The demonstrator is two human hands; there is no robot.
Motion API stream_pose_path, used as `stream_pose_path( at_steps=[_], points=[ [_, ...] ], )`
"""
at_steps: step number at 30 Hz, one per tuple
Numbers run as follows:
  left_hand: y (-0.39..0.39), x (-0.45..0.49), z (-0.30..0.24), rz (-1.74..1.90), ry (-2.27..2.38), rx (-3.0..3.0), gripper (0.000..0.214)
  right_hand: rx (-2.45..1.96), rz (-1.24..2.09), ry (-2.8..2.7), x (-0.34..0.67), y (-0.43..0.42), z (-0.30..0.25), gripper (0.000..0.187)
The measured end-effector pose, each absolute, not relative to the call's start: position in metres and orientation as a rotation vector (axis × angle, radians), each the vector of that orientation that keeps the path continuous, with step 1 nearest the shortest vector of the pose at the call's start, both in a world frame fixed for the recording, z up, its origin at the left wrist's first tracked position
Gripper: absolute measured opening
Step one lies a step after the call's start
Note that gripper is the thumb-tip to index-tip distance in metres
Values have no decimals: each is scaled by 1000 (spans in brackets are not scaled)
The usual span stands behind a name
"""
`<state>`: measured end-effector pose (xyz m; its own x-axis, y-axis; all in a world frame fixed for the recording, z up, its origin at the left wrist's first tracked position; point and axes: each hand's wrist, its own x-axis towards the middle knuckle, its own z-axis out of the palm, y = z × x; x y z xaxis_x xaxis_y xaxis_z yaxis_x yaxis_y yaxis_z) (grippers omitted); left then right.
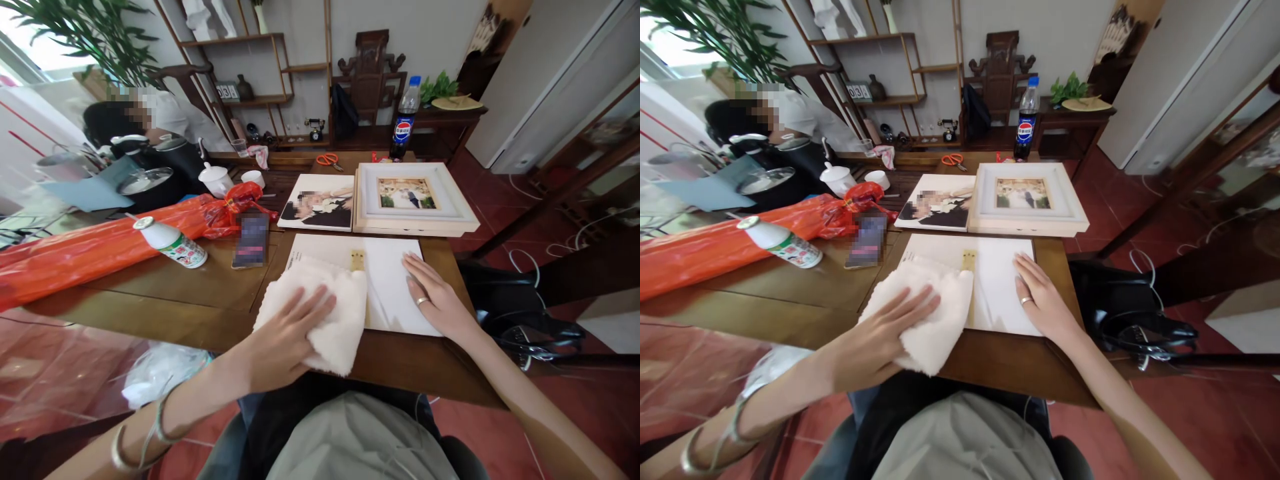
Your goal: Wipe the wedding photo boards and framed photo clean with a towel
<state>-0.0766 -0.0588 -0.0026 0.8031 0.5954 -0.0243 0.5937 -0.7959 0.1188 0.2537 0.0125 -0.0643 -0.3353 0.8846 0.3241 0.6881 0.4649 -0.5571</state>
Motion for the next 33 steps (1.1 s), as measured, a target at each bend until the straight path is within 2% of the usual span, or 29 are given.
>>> stream_pose_path(
  at_steps=[3,8,16,22,28,33],
  points=[
    [-59,-78,-3,13,940,2873,45,-1298,427,-2133,254,13,-65,46],
    [-11,-78,0,-1,1073,2823,20,-1300,416,-2128,254,13,-66,46],
    [40,-70,-14,55,1209,2948,29,-1320,432,-2119,253,12,-63,46],
    [-4,-64,-12,33,1177,2933,18,-1317,444,-2113,253,11,-62,45],
    [-85,-57,-9,230,975,2913,8,-1293,424,-2137,254,13,-64,46],
    [-67,-64,-4,131,1012,2840,11,-1290,419,-2134,255,14,-65,46]
  ],
)
